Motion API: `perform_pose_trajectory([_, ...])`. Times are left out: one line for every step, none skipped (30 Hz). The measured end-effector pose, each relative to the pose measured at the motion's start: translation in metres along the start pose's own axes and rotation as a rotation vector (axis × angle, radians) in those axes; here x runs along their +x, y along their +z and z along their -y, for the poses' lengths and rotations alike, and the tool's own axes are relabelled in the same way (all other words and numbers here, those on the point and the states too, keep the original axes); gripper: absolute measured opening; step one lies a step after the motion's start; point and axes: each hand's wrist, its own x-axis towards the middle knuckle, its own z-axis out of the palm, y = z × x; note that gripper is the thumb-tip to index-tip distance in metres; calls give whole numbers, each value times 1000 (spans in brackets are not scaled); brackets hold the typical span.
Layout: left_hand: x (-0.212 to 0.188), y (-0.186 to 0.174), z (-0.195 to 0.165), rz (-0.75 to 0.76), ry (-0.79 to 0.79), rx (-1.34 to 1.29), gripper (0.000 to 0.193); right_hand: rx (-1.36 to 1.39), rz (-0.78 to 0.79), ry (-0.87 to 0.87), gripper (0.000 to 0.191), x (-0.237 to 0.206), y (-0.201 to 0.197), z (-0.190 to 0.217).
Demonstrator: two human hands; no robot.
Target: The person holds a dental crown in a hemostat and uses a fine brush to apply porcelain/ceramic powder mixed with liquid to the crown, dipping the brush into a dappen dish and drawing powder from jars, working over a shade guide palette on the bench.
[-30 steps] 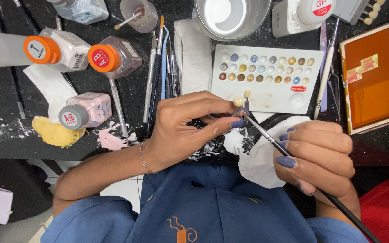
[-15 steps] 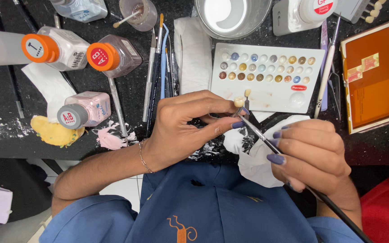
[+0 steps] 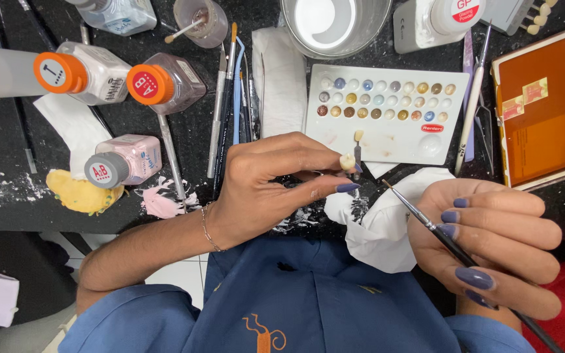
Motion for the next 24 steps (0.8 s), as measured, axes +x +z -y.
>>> perform_pose_trajectory([0,-1,-1,2,25,24,19,-37,-21,-15,41,3,7,10])
perform_pose_trajectory([-1,-2,-2,5,51,47,19,199,-168,-357,34,9,17,22])
perform_pose_trajectory([-1,-3,-3,9,77,70,20,444,-324,-693,29,19,34,33])
perform_pose_trajectory([-1,-3,-3,18,78,54,19,696,-485,-1023,27,27,44,44])
perform_pose_trajectory([-1,-3,-4,26,80,37,18,460,-309,-718,27,25,35,54])
perform_pose_trajectory([-1,-4,-4,34,81,21,18,234,-140,-407,30,22,26,61])
perform_pose_trajectory([-2,-4,-5,34,84,23,18,16,20,-89,35,20,22,64])
perform_pose_trajectory([-2,-4,-5,33,85,24,18,142,-99,-242,30,18,19,62])
perform_pose_trajectory([-2,-4,-5,33,87,25,18,269,-217,-397,25,16,20,57])
perform_pose_trajectory([-2,-4,-5,34,86,22,19,321,-273,-480,24,14,20,51])
perform_pose_trajectory([-2,-4,-5,36,86,19,19,367,-328,-565,23,12,21,43])
perform_pose_trajectory([-2,-4,-4,38,85,15,19,337,-320,-578,23,11,21,34])
perform_pose_trajectory([-2,-4,-4,41,83,10,19,307,-314,-591,23,9,18,26])
perform_pose_trajectory([-2,-4,-4,44,84,6,19,224,-221,-482,25,8,16,19])
perform_pose_trajectory([-3,-4,-3,48,85,3,20,144,-130,-372,27,7,11,15])
perform_pose_trajectory([-3,-4,-3,47,46,-20,19,72,-62,-337,27,6,5,13])
perform_pose_trajectory([-3,-3,-2,48,6,-42,19,-3,7,-307,27,6,0,12])
perform_pose_trajectory([-3,-2,-1,49,-34,-65,19,-73,53,-355,24,4,-6,13])
perform_pose_trajectory([-3,-1,0,45,-55,-96,18,-148,105,-365,18,6,-10,13])
perform_pose_trajectory([-3,-1,2,42,-76,-126,18,-222,157,-378,13,5,-15,15])
perform_pose_trajectory([-3,0,3,38,-97,-157,17,-297,216,-354,6,7,-17,15])
perform_pose_trajectory([-3,0,4,39,-123,-165,17,-371,276,-331,4,8,-17,16])
perform_pose_trajectory([-3,1,6,38,-150,-173,16,-368,276,-320,5,9,-16,17])
perform_pose_trajectory([-3,1,7,37,-177,-182,15,-364,275,-310,9,10,-14,19])
